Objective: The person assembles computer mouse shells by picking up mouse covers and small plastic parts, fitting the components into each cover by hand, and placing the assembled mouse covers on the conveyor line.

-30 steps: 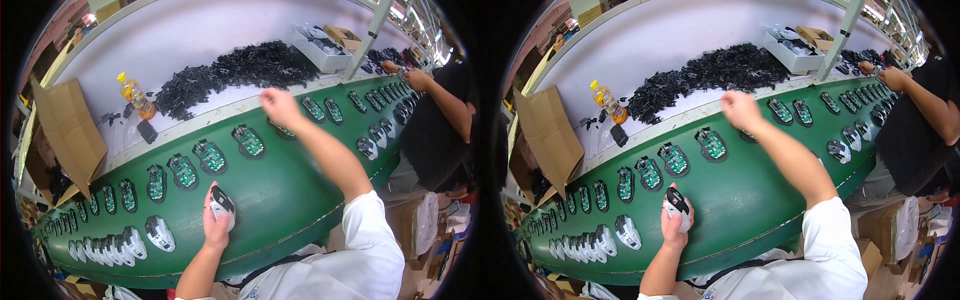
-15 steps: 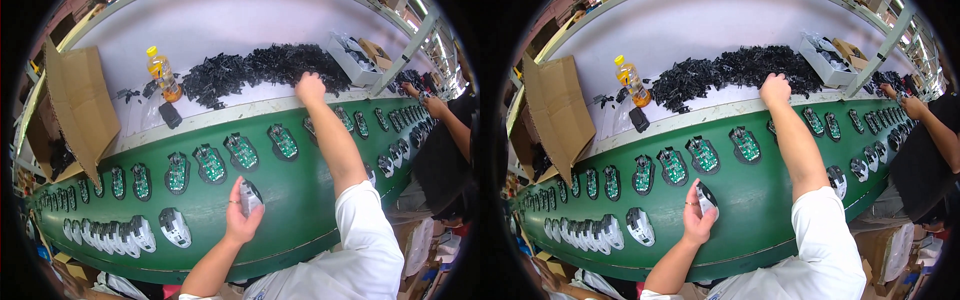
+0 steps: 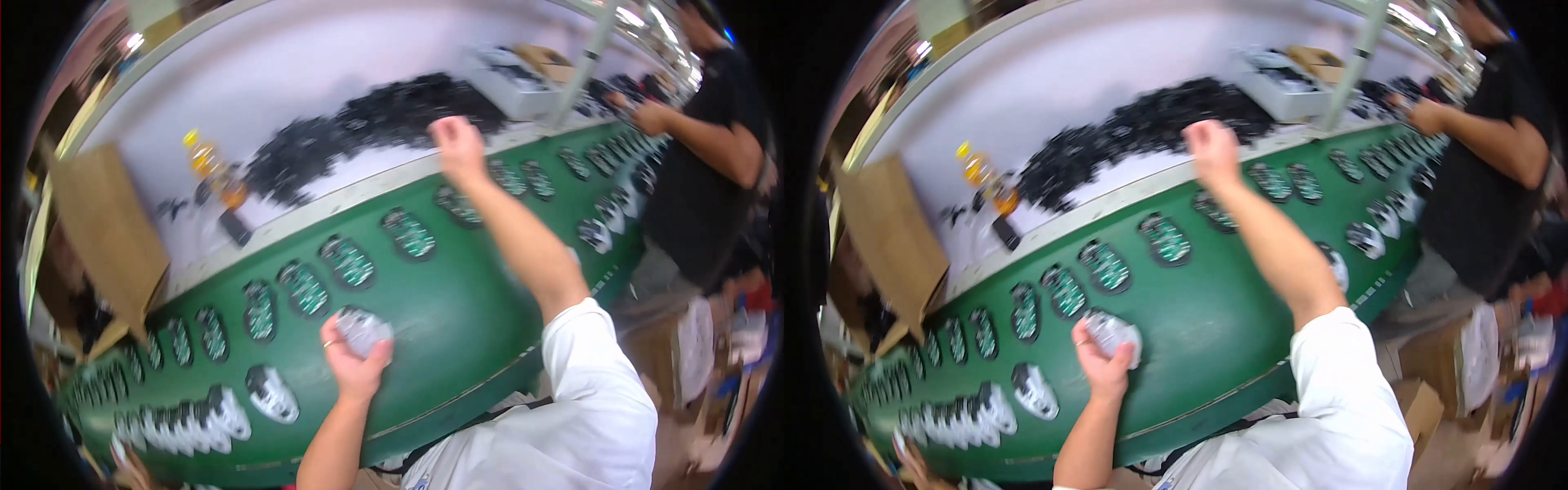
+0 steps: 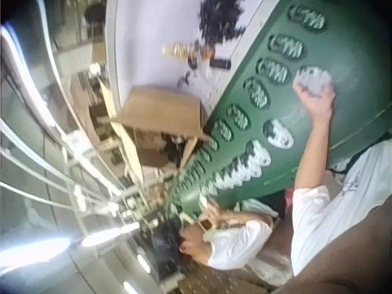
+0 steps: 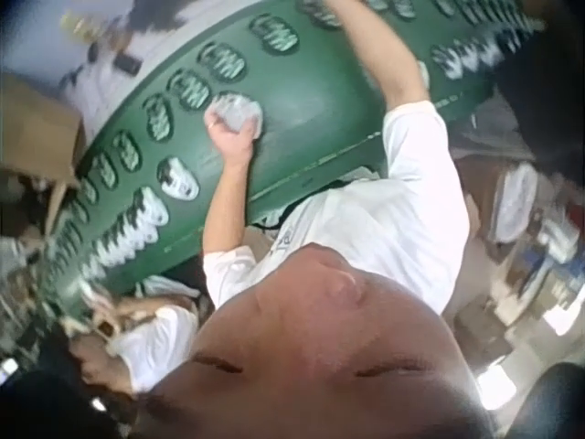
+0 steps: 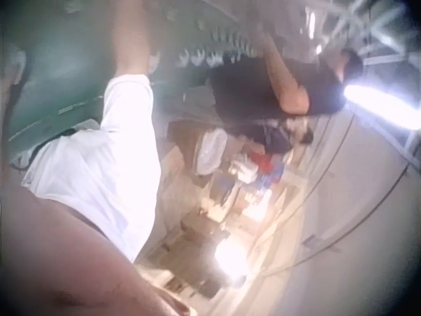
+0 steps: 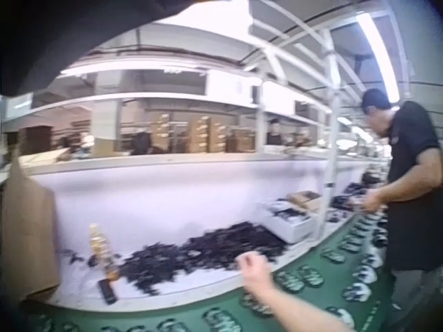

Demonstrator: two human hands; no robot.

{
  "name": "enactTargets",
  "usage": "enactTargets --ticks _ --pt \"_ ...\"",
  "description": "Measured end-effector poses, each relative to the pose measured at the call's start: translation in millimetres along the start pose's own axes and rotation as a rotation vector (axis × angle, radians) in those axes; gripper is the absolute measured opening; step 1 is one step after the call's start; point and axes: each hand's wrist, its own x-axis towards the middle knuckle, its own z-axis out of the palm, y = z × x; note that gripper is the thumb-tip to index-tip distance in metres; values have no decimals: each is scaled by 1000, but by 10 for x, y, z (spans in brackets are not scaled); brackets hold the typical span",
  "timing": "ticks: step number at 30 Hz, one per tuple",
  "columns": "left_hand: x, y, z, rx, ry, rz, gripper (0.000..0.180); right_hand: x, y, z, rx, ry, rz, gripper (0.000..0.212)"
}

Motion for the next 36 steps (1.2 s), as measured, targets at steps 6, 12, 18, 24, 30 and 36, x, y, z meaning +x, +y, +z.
enactTargets --ticks 6,12,18,24,30,36 --pt "-76 15 -217 56 -25 -61 81 -1096 -1050 -642 831 -568 360 17" --pt "-129 376 331 71 21 -140 74 -1787 -1079 -1083 614 -369 115 15" --pt "-116 368 448 -64 25 -337 68 -1928 -1140 -964 743 -480 144 33" --pt "-41 100 449 -292 -105 -278 72 -1908 -1045 -1160 781 -553 165 20" --pt "-189 141 368 -245 -163 -229 86 -1943 -1267 -1121 700 -590 49 14" --pt "-237 101 411 -251 -275 -196 91 -2096 -1239 -1033 534 -640 -124 15"
